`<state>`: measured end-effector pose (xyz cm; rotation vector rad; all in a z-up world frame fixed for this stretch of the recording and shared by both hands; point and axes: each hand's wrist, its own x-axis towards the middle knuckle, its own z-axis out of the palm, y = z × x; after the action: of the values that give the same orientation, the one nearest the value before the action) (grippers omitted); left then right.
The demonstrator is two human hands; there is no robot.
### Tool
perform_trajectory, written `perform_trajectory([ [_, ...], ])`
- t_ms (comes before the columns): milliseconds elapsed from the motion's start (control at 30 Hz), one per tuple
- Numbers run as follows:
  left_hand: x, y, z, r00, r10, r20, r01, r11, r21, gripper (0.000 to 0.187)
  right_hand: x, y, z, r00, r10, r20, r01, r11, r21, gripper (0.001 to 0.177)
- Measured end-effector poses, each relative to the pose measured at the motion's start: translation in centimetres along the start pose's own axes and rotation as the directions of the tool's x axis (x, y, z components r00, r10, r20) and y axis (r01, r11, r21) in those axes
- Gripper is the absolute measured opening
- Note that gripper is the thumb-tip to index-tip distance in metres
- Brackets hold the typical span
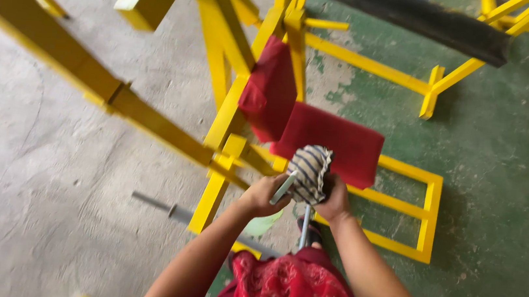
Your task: Cleaning and wiping down various gym machines and benches with a spray bottle and a cloth.
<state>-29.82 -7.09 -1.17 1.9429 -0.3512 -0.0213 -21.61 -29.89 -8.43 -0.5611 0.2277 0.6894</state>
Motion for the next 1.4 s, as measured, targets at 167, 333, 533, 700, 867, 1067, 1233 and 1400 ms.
perform_trajectory([
  [167,-4.5,-2.8,0.8,0.992,-0.097,0.078,0.075,0.965,0.253,0.034,-2.7,5.6,5.8,0.997,0.034,0.071,-0.014,0.964,-0.264,0.047],
  [333,-7.2,-3.7,-0.9,0.993,-0.054,0.106,0.012,0.931,0.366,0.035,-2.0,7.5,7.1,0.999,0.001,0.042,0.025,0.797,-0.604,0.039],
  [533,-8.4,0.0,-6.6,0.985,-0.023,-0.169,0.065,0.966,0.25,0.034,5.1,6.8,13.9,0.897,-0.35,0.271,0.434,0.579,-0.69,0.042],
  [700,-7.1,-2.3,-9.8,0.876,0.197,-0.44,-0.013,0.922,0.388,0.042,15.6,11.3,9.7,0.591,-0.116,0.798,0.612,-0.58,-0.538,0.045],
  [867,-4.9,-6.0,-12.1,0.93,0.144,-0.338,-0.009,0.928,0.371,0.044,14.1,10.5,13.7,0.85,-0.184,0.493,0.385,-0.42,-0.822,0.048],
  [1067,-3.1,-9.0,-12.4,0.989,0.05,-0.138,0.006,0.926,0.378,0.038,16.1,9.7,12.8,0.974,-0.215,0.068,0.019,-0.221,-0.975,0.048],
  [1233,-2.7,-9.6,-13.0,0.997,0.018,-0.074,0.011,0.928,0.373,0.044,14.2,11.9,12.3,0.922,-0.317,0.222,0.206,-0.081,-0.975,0.039],
  [1400,-2.5,-12.1,-12.7,0.984,0.127,-0.125,-0.072,0.926,0.37,0.059,15.6,13.2,11.2,0.868,-0.432,0.245,0.141,-0.259,-0.956,0.034],
])
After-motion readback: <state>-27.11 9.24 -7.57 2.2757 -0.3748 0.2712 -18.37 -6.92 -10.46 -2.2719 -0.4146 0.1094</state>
